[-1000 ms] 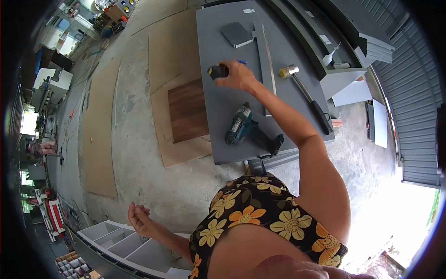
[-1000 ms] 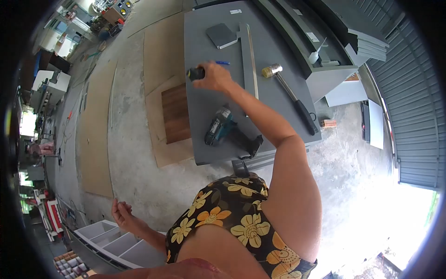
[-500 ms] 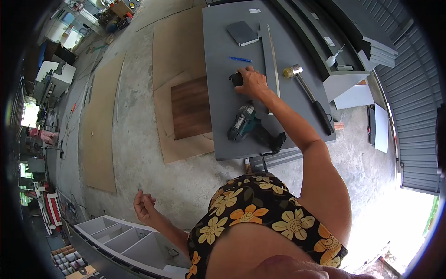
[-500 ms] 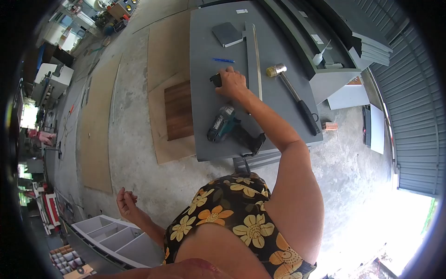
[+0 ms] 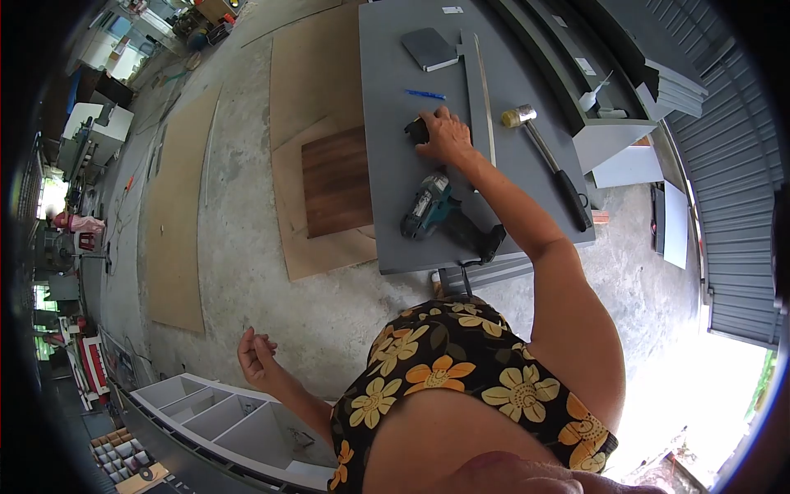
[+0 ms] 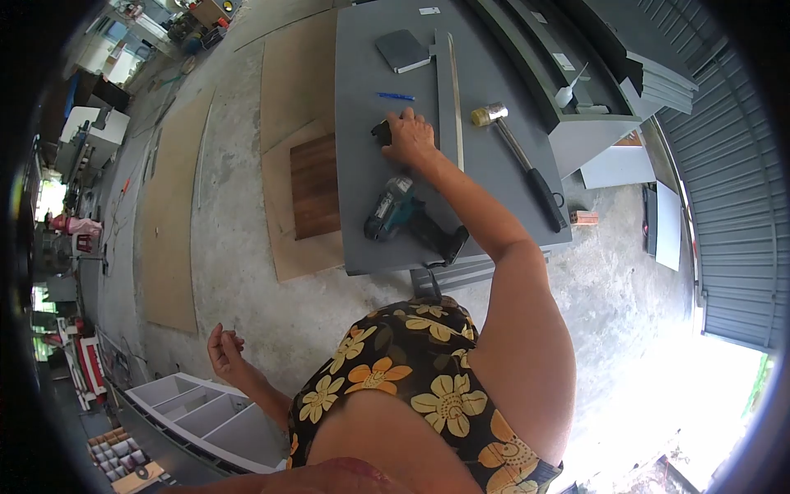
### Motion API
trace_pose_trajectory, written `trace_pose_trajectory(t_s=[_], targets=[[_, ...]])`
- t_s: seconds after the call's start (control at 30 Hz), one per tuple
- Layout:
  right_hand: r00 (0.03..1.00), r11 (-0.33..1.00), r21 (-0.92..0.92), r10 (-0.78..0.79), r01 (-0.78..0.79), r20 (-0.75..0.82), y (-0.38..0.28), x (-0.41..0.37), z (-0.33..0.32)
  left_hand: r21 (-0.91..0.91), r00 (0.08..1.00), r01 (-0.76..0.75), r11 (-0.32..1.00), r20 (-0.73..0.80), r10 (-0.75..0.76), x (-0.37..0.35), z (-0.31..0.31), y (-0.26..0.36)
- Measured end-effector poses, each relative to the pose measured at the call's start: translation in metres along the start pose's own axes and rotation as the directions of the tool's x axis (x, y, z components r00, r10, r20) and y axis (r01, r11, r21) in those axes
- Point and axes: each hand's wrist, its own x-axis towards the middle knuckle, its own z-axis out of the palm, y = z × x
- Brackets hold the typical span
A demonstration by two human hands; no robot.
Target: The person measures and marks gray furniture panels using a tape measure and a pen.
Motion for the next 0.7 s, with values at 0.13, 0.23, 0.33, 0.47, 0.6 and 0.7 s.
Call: trace_pose_trajectory(t_s=[0.13, 0.23, 0.33, 0.47, 0.6, 0.7], targets=[[0.997, 0.995, 0.092, 0.044, -0.038, -0.064, 0.004, -0.004, 0.001, 0.002, 1.000, 0.007, 1.000, 0.022, -0.008, -0.002, 0.004, 0.001], [0.994, 0.966, 0.246, 0.093, -0.077, -0.054, 0.007, -0.007, -0.008, -0.019, 0.999, 0.014, 1.000, 0.044, -0.013, -0.004, 0.007, 0.001], [0.994, 0.908, 0.417, 0.085, -0.049, -0.066, 0.004, -0.016, -0.026, -0.004, 0.998, 0.023, 1.000, 0.054, -0.022, -0.006, 0.009, 0.000], [0.998, 0.672, 0.739, 0.050, -0.052, 0.025, -0.006, -0.029, -0.054, -0.016, 0.993, 0.036, 0.999, 0.112, -0.034, -0.008, 0.015, -0.002], [0.997, 0.487, 0.873, -0.040, -0.041, 0.069, -0.030, -0.063, -0.078, -0.029, 0.974, 0.046, 0.999, 0.221, -0.038, -0.014, 0.030, 0.003], [0.991, 0.509, 0.857, -0.135, 0.081, -0.013, -0.045, -0.086, -0.080, -0.050, 0.937, 0.079, 0.996, 0.343, -0.057, -0.017, 0.047, 0.010]])
